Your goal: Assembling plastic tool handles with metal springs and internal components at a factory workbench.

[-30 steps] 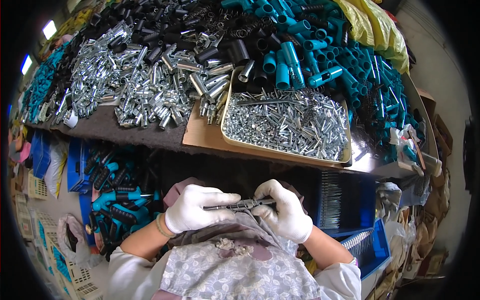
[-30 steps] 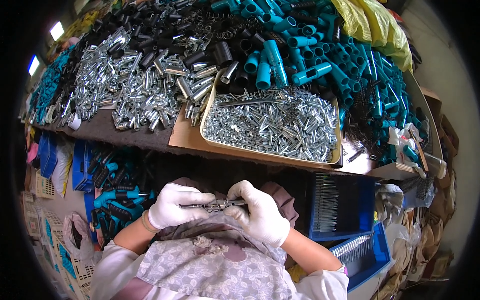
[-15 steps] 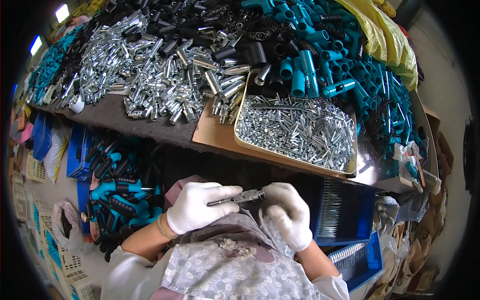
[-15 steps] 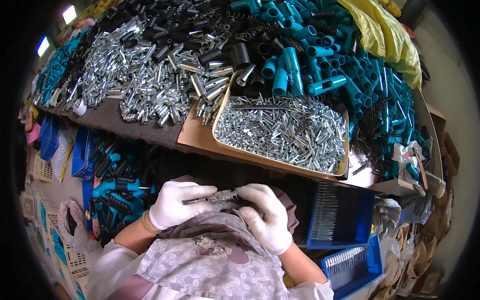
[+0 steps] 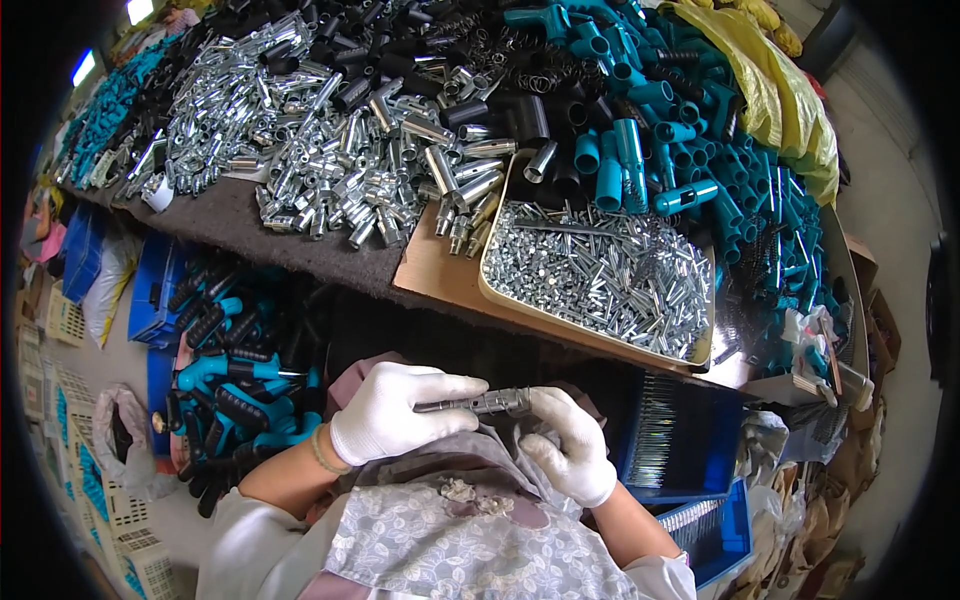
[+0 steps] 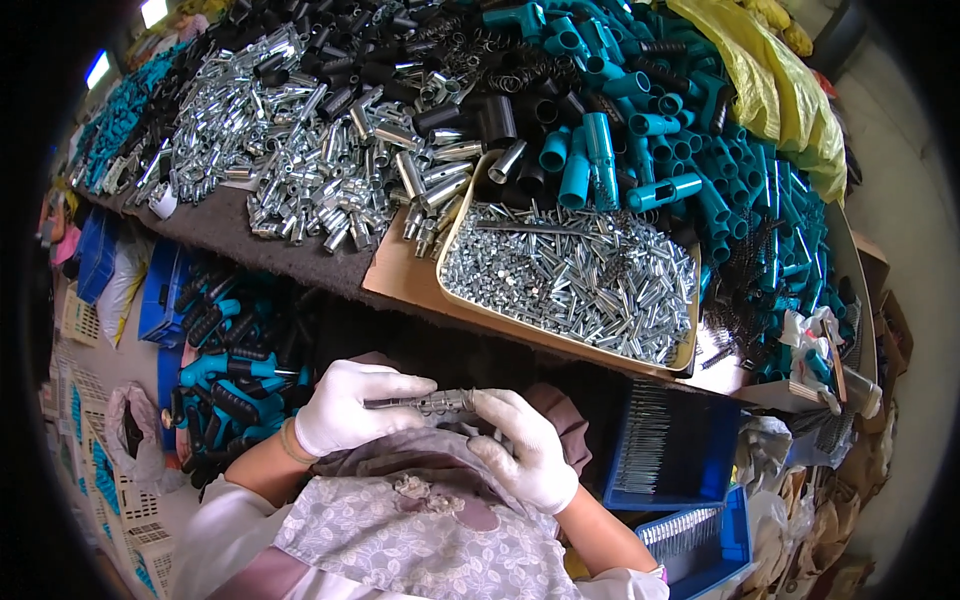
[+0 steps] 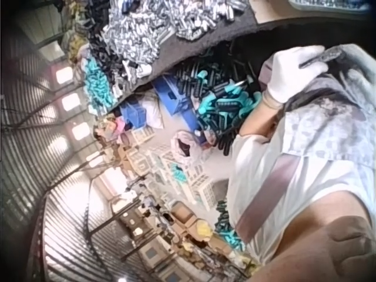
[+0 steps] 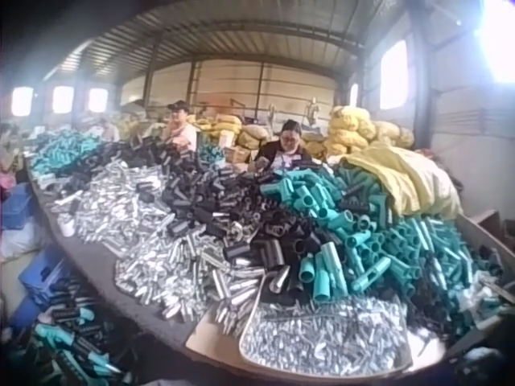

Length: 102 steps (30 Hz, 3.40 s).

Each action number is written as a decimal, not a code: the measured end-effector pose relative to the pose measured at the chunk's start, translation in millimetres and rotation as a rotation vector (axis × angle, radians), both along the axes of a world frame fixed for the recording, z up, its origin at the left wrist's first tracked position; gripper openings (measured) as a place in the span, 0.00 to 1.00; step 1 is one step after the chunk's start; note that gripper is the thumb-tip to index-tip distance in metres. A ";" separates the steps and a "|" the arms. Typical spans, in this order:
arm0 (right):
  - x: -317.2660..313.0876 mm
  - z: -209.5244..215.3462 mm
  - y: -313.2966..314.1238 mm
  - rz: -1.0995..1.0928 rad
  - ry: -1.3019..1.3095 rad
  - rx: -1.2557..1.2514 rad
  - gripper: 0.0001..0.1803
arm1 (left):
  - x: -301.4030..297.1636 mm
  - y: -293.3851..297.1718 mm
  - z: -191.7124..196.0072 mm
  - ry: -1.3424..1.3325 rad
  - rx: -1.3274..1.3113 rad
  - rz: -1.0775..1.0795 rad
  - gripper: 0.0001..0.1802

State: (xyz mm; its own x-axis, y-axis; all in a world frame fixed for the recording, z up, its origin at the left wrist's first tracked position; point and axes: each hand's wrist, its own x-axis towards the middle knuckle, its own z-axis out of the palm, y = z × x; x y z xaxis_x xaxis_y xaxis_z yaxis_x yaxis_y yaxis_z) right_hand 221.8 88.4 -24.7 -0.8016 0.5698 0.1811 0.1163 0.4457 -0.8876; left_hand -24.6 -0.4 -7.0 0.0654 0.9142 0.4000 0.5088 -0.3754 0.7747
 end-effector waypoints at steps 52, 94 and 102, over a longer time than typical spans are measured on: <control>20.6 54.9 43.3 -0.031 -0.322 -0.270 0.40 | -4.4 -3.0 5.7 0.104 0.014 0.134 0.19; -31.4 71.4 148.2 -0.154 -0.443 1.022 0.02 | 24.6 1.8 -2.4 0.269 -0.019 -0.053 0.26; -36.8 77.3 57.5 0.297 -0.158 0.495 0.06 | 10.5 0.0 1.7 0.392 -0.074 -0.030 0.23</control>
